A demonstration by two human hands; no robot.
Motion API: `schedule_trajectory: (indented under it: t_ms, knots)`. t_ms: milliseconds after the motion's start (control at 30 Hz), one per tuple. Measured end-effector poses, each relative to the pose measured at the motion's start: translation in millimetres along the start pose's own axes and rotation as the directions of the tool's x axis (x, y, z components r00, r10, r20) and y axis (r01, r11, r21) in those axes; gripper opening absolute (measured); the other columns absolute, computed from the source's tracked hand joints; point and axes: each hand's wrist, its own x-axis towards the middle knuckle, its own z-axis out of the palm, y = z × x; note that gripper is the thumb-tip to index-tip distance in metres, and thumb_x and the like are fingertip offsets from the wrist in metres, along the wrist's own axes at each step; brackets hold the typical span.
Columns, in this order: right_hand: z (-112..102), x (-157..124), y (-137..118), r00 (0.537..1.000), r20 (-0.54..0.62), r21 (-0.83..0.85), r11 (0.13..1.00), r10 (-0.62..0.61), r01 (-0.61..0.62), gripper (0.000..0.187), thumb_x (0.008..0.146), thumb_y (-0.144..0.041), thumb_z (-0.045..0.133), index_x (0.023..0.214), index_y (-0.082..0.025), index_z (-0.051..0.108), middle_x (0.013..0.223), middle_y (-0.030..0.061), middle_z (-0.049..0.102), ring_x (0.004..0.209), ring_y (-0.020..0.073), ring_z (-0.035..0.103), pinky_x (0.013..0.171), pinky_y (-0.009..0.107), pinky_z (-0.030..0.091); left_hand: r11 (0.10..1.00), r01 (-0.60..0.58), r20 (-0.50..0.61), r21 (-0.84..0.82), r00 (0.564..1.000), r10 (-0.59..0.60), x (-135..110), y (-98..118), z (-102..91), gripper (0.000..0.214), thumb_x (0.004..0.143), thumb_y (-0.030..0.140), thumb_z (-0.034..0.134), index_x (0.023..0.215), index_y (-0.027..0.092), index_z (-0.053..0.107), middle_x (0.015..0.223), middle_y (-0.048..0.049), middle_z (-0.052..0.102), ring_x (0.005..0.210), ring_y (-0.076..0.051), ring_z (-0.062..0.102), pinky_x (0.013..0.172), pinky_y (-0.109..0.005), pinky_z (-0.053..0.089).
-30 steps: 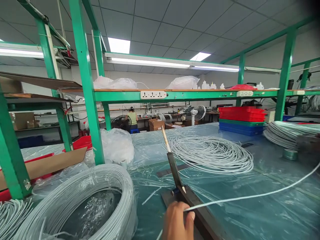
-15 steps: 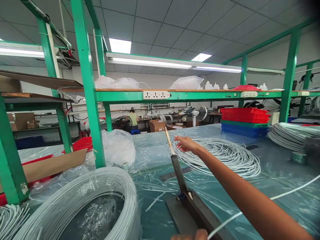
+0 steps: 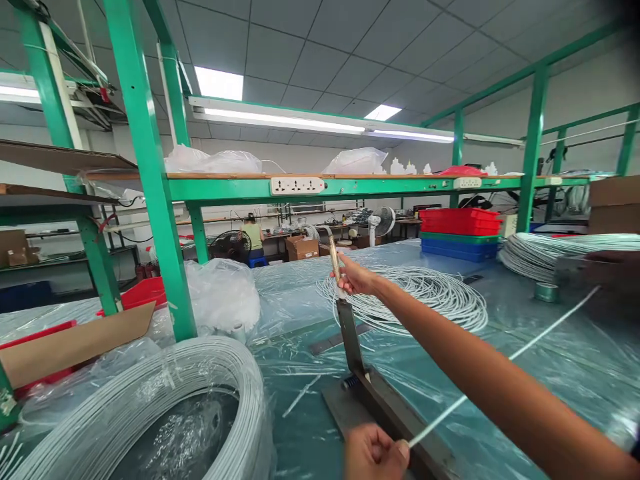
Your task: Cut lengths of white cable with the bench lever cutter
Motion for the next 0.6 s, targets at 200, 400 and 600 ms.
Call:
schedule_trajectory:
  t_ms: [200, 400, 600]
  knots:
    - [-32, -107, 13, 0.992, 0.120, 0.108, 0.994, -0.028, 0.015, 0.064, 0.084, -0.061, 0.006, 0.085, -0.015, 0.051, 0.054, 0.0049, 0.060, 0.037, 0.0077, 0.050, 0.035, 0.013, 0.039, 0.599, -0.192, 0.114, 0.778, 0.980, 0.166, -24, 38, -3.3, 0.025, 0.081, 0.020, 0.038, 0.078, 0.021, 0.063, 0.071, -0.0059, 0.064, 0.071, -0.023, 0.058, 0.058, -0.028, 0.030]
    - [-34, -183, 47, 0.989, 0.141, 0.127, 0.989, 0.050, -0.069, 0.034, 0.091, -0.037, 0.028, 0.083, -0.014, 0.051, 0.054, 0.0052, 0.063, 0.034, 0.0067, 0.051, 0.032, 0.010, 0.037, 0.704, -0.183, 0.095, 0.687, 0.982, 0.163, -20, 46, 5.2, 0.020, 0.079, 0.008, 0.035, 0.069, 0.017, 0.051, 0.071, -0.0036, 0.059, 0.072, -0.016, 0.056, 0.063, -0.023, 0.033]
    - [-35, -199, 50, 0.984, 0.171, 0.121, 0.991, 0.041, -0.062, 0.025, 0.089, -0.020, 0.036, 0.110, -0.013, 0.048, 0.058, 0.0023, 0.063, 0.039, 0.0046, 0.052, 0.033, 0.007, 0.036, 0.762, -0.213, 0.108, 0.612, 0.977, 0.186, -14, 36, 6.7, 0.028, 0.083, 0.033, 0.040, 0.062, 0.018, 0.051, 0.057, 0.0004, 0.055, 0.059, -0.015, 0.053, 0.050, -0.023, 0.025]
